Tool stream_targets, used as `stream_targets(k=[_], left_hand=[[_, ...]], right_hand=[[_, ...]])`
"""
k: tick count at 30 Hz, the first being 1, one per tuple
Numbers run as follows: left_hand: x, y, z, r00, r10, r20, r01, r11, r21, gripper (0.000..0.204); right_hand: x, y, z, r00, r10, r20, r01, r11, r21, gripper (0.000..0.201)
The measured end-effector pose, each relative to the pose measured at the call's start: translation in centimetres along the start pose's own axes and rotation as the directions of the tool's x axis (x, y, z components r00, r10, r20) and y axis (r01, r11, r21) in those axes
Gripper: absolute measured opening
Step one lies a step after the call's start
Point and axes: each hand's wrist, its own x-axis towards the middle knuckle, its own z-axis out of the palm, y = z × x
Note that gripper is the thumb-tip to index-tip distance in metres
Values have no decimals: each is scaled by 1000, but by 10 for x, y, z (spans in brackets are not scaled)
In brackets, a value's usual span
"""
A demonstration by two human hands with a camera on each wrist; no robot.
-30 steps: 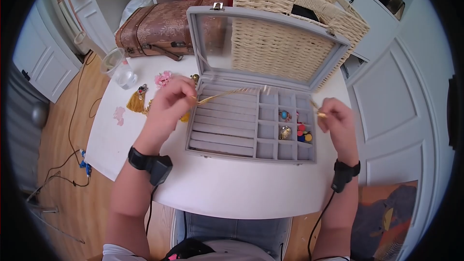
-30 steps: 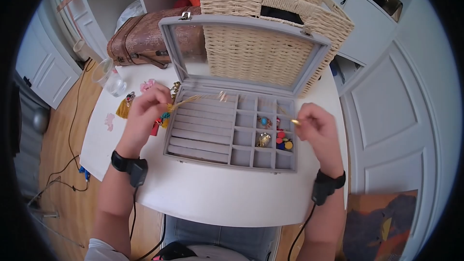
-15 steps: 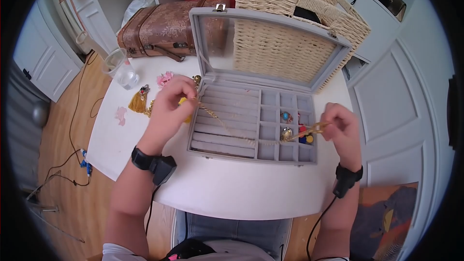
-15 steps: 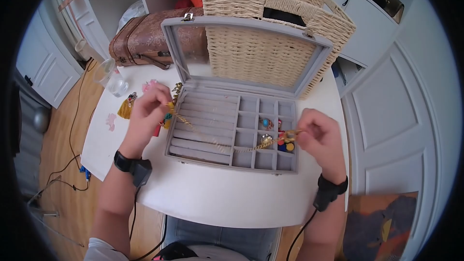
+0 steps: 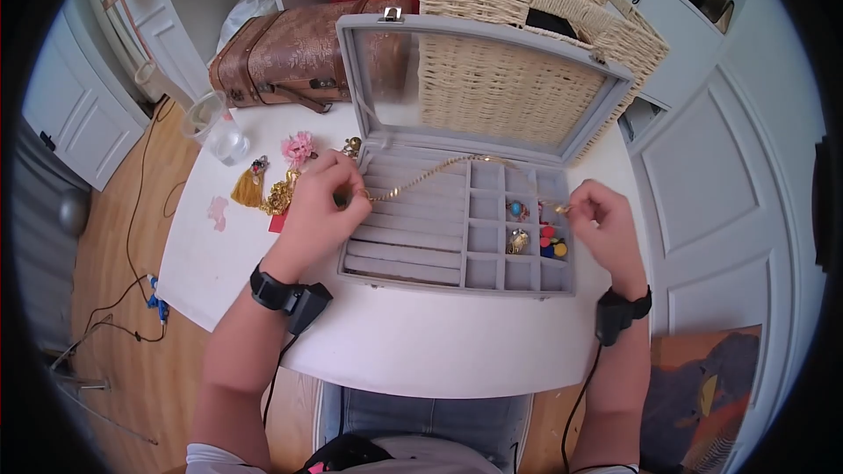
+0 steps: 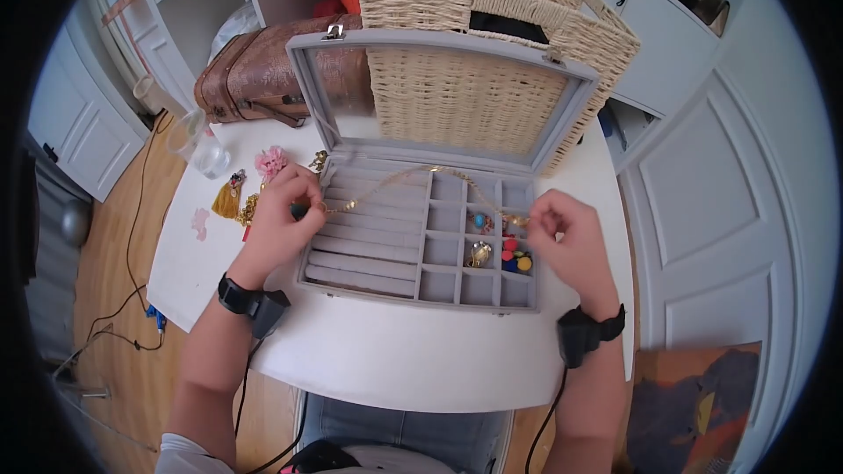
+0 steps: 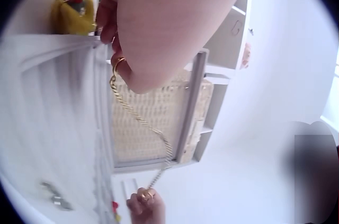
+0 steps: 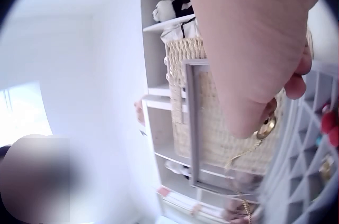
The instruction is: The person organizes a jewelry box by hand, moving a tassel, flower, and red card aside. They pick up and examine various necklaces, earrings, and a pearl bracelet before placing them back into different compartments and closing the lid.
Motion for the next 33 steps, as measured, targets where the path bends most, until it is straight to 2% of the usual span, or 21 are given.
stream_targets(k=[2, 3, 4, 6, 8, 10, 12, 14, 16, 17, 18, 20, 22, 23, 24, 26, 27, 28, 30, 31, 33], left_hand=[[2, 0, -2, 999, 36, -3, -36, 996, 78, 8], [5, 1, -6, 994, 66, -88, -74, 993, -88, 9], [6, 2, -9, 981, 79, -176, -122, 961, -250, 10], [6, 3, -12, 985, 41, -167, -79, 971, -225, 10], [6, 4, -11, 986, 13, -165, -45, 980, -195, 10], [2, 5, -5, 999, -45, -25, 44, 998, -36, 9], [4, 8, -10, 1000, 15, -21, -16, 999, -45, 7], [5, 16, -16, 983, -73, -170, -11, 893, -449, 7], [3, 9, -14, 984, -111, -140, 33, 885, -465, 7], [1, 5, -9, 992, -97, -83, 70, 958, -276, 7], [2, 4, -7, 996, -89, -27, 86, 993, -75, 7], [3, 6, -8, 998, -65, -25, 62, 993, -101, 7], [4, 7, -13, 983, -8, -183, -70, 907, -416, 8], [4, 7, -13, 983, -9, -185, -70, 907, -416, 8], [4, 5, -12, 989, -3, -145, -44, 946, -320, 7], [4, 4, -9, 994, 5, -109, -29, 975, -220, 7], [4, 3, -6, 997, -14, -75, 2, 989, -149, 8], [2, 1, -5, 998, -38, -40, 35, 997, -75, 9], [2, 0, -8, 996, -1, -88, -14, 985, -172, 8], [2, 0, -9, 989, 33, -144, -70, 961, -266, 7], [4, 6, -11, 990, 40, -138, -71, 971, -228, 7]], right_hand=[[1, 1, 3, 989, -100, 108, 128, 946, -297, 7], [-5, -3, 2, 991, -117, 72, 121, 991, -63, 7], [-8, -7, 2, 991, -111, 68, 115, 991, -61, 7], [-8, -11, 2, 983, -170, -70, 179, 969, 172, 7], [-2, 3, 1, 989, -130, -64, 136, 985, 107, 7], [3, 9, 3, 995, -44, 92, 78, 908, -411, 6], [-2, -2, 6, 991, -88, 97, 114, 946, -304, 6], [-7, -14, 8, 981, -178, -74, 188, 968, 166, 6], [-3, -4, 7, 982, -134, -133, 159, 968, 195, 9], [1, 11, 3, 991, -118, -67, 112, 990, -88, 11], [4, 19, 0, 996, -90, -7, 81, 926, -369, 14], [-1, 3, 5, 992, -103, 68, 122, 906, -404, 15], [-8, -9, 6, 976, -218, 15, 218, 976, 29, 12], [-10, -14, 11, 980, -194, -38, 198, 964, 178, 11], [-6, -7, 10, 980, -194, -36, 197, 964, 177, 11], [2, 12, 7, 996, -87, -31, 80, 982, -169, 13], [3, 12, 4, 992, -115, 44, 122, 886, -447, 13], [2, 7, 3, 992, -115, 46, 123, 886, -448, 13], [-5, -3, 2, 986, -158, 48, 161, 986, -54, 11], [-7, -1, 3, 990, -135, 40, 137, 990, -34, 10], [-4, -3, 7, 993, -114, -20, 114, 994, -2, 9]])
